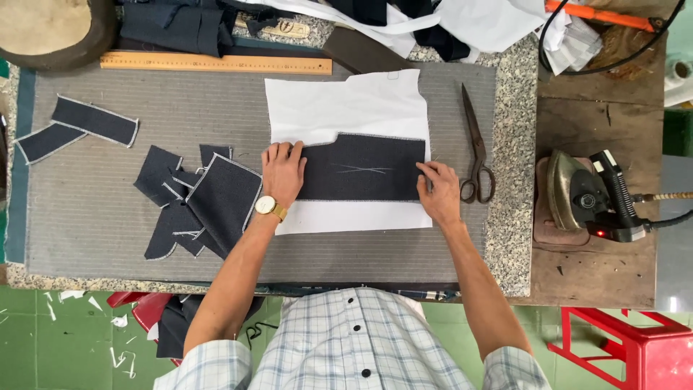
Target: The person irons a white piece of fabric on a work table, then uses shears to trim its edges. They place a dark fabric piece on top of the white fabric, align it, and use a ruler to measure the placement. Finally, they cut the white fabric around the dark piece using the shears.
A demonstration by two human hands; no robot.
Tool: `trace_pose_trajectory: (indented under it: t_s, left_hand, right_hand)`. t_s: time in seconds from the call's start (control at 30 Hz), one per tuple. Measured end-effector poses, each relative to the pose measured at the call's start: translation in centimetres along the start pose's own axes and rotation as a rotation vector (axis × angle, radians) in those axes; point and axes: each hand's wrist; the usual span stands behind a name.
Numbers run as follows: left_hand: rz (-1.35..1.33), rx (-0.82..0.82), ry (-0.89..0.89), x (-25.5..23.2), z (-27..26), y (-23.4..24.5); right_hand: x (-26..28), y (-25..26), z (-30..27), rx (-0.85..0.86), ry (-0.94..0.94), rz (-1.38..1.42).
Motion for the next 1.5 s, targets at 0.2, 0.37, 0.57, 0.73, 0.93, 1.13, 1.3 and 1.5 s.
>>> trace_pose_trajectory:
  t_s: [0.2, 0.37, 0.57, 0.73, 0.93, 1.13, 1.3, 1.5]
  left_hand:
    - [-0.109, -0.012, 0.084, 0.8, 0.2, -2.5]
    - [-0.162, -0.038, 0.110, -0.3, 0.6, -0.9]
    - [-0.166, -0.017, 0.127, 0.7, 0.1, -1.8]
    - [-0.224, 0.076, 0.193, 1.2, -0.3, -1.9]
    - [-0.396, 0.321, 0.471, -0.2, -0.4, 1.7]
    - [-0.377, 0.395, 0.653, 0.0, -1.9, 3.5]
    - [-0.368, 0.428, 0.654, 0.7, -3.5, 3.0]
    - [-0.307, 0.226, 0.378, 0.2, -4.6, 2.7]
  right_hand:
    - [0.6, 0.1, 0.2, -0.023, -0.035, -0.018]
    - [0.5, 0.1, 0.2, -0.021, -0.029, -0.018]
    - [0.9, 0.4, 0.3, -0.010, -0.018, -0.029]
    - [0.4, 0.0, 0.3, 0.006, -0.026, -0.042]
    - [0.2, -0.1, 0.2, 0.004, -0.032, -0.055]
    - [0.1, -0.5, 0.0, -0.016, -0.008, -0.067]
    - [0.5, -0.4, -0.1, -0.021, 0.011, -0.083]
    - [0.4, -0.9, -0.4, -0.063, 0.040, -0.074]
Point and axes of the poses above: each hand's wrist, its own z-axis towards the middle knuckle, its own y-axis out of the back of the hand, x = y × z, and after that the axes turned 4 degrees about x, right-handed
